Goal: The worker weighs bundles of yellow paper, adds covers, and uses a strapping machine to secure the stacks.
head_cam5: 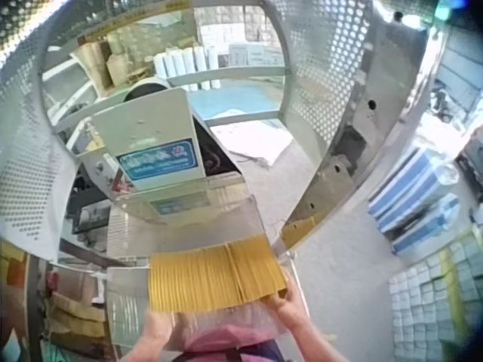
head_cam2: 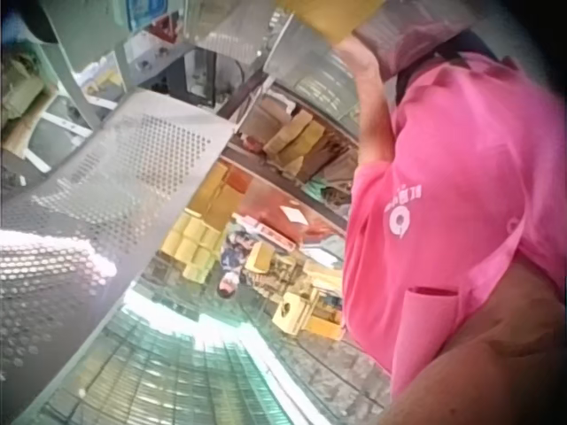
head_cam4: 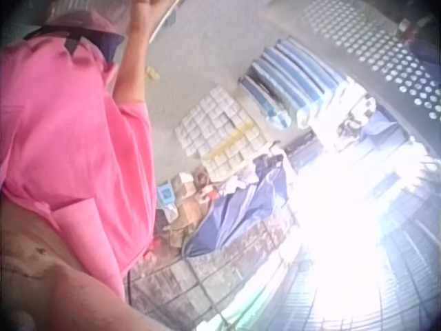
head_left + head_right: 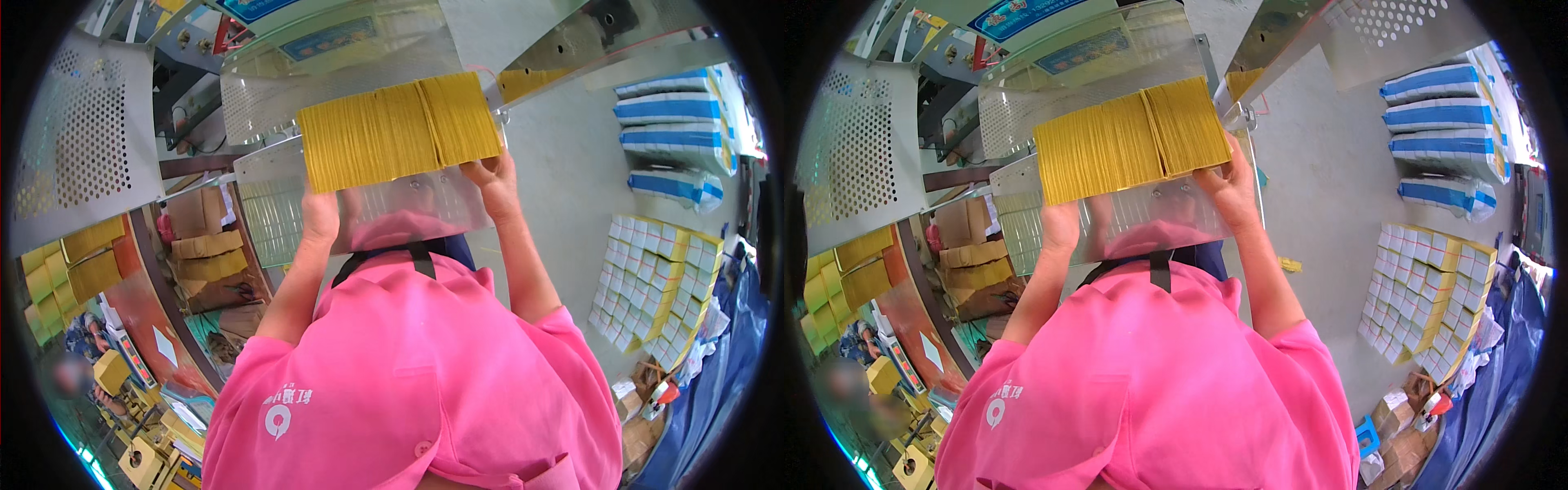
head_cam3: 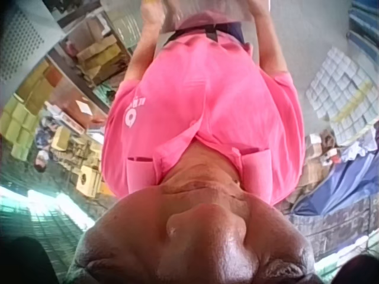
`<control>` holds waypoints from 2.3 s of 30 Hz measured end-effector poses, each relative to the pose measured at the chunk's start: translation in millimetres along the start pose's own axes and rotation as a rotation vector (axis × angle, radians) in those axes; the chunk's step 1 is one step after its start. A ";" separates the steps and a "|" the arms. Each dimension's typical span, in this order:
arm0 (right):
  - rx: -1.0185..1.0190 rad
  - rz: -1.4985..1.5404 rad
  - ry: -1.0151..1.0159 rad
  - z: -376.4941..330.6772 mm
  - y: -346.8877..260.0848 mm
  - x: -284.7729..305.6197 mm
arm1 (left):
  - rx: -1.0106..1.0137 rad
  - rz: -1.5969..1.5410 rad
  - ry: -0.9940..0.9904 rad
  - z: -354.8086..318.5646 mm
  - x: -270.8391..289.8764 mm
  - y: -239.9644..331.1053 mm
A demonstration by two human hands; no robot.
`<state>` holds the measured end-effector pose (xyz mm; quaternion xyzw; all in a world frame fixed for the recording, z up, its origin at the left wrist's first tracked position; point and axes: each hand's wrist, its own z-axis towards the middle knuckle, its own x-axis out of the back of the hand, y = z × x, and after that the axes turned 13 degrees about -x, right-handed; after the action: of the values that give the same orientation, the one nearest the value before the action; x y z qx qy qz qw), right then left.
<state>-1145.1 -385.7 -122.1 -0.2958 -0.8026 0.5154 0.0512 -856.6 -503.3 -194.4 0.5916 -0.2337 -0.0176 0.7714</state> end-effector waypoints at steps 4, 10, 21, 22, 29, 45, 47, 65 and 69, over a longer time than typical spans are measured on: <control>0.132 -0.121 0.106 -3.3 5.6 6.1 | 0.061 -0.173 0.095 2.4 -2.1 10.7; 0.272 -0.465 0.338 -30.9 0.2 -2.6 | 0.256 -0.640 0.178 11.2 -3.6 42.0; 0.625 -0.758 0.662 -38.4 12.9 -43.2 | 0.290 -0.691 0.171 24.4 -4.4 53.1; 0.624 -0.747 0.673 -38.2 12.3 -44.1 | 0.302 -0.683 0.179 25.1 -5.0 56.0; 0.717 -0.701 0.646 -31.7 19.5 -34.7 | 0.273 -0.646 0.146 27.5 -7.9 61.6; 0.678 -0.670 0.623 -23.7 -3.0 -34.8 | 0.292 -0.628 0.154 25.3 -3.5 49.6; 0.681 -0.670 0.601 -21.6 -2.9 -30.1 | 0.283 -0.649 0.122 26.0 -3.0 48.4; 0.601 -0.737 0.648 -35.2 -15.4 -49.2 | 0.300 -0.600 0.097 25.7 -3.5 52.4; 0.559 -0.823 0.713 -35.6 -17.8 -58.0 | 0.317 -0.606 0.107 24.8 -4.4 59.5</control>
<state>-1091.3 -393.1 -77.4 -0.0913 -0.6189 0.5136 0.5872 -884.8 -506.6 -136.4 0.7468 -0.0065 -0.1781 0.6407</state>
